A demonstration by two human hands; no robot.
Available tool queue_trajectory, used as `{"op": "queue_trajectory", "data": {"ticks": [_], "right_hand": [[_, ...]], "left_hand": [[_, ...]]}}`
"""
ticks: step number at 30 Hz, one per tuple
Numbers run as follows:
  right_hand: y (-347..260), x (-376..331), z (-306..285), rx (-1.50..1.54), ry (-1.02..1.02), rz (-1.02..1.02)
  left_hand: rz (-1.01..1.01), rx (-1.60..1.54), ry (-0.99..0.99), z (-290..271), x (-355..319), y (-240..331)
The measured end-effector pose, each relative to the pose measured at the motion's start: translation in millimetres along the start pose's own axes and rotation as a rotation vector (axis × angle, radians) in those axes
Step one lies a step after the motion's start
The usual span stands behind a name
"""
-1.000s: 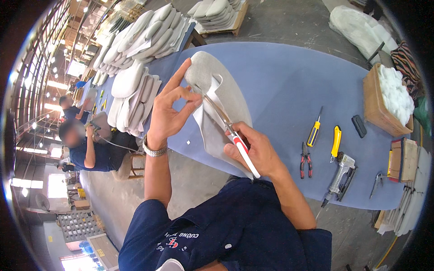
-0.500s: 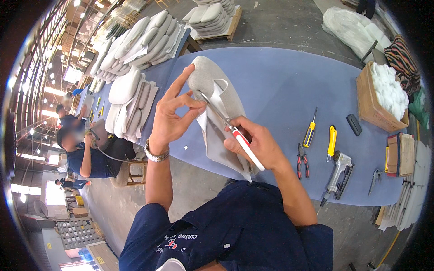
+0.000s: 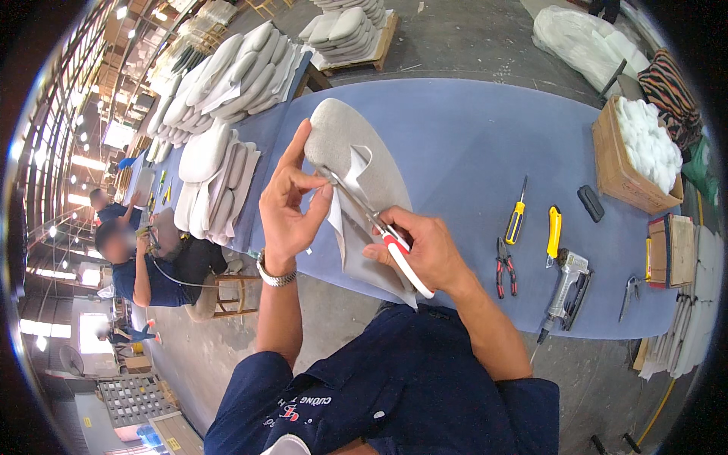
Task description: The person folds a white fabric cover over a cushion, trims excess fabric with scissors, and uses a staple gun to secure the edges. The person repeats folding and stapling steps to finish the cushion assembly.
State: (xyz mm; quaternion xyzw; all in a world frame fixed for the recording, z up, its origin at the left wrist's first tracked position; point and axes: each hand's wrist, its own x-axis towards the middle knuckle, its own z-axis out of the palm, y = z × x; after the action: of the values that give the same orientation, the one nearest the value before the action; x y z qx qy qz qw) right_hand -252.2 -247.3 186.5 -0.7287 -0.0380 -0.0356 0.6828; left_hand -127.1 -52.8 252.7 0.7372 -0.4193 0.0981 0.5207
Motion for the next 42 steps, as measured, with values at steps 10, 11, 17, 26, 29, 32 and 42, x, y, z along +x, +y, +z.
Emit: {"op": "queue_trajectory", "data": {"ticks": [10,11,17,26,29,32,42], "right_hand": [[-7.1,-8.9,17.2,-0.103,0.031,-0.026],[-8.2,-9.4,18.7,-0.109,0.034,-0.033],[-6.1,-7.0,25.7,-0.104,0.071,-0.041],[-15.4,3.6,22.4,-0.148,0.046,-0.025],[-16.2,12.4,25.5,-0.109,0.031,-0.001],[-17.0,12.6,21.7,-0.102,0.035,0.008],[-7.4,-6.1,10.2,0.436,0.067,0.316]], "left_hand": [[-0.091,0.192,0.393,48.0,-45.5,15.4],[-0.111,0.240,0.381,46.5,-46.0,19.2],[-0.159,0.466,0.376,48.2,-46.9,33.4],[-0.299,0.370,0.286,61.5,-79.1,0.9],[-0.377,0.428,0.372,79.5,-101.2,-9.7],[-0.357,0.427,0.340,66.5,-116.3,-35.7],[-0.565,0.057,-0.251,20.0,-72.5,-42.4]]}}
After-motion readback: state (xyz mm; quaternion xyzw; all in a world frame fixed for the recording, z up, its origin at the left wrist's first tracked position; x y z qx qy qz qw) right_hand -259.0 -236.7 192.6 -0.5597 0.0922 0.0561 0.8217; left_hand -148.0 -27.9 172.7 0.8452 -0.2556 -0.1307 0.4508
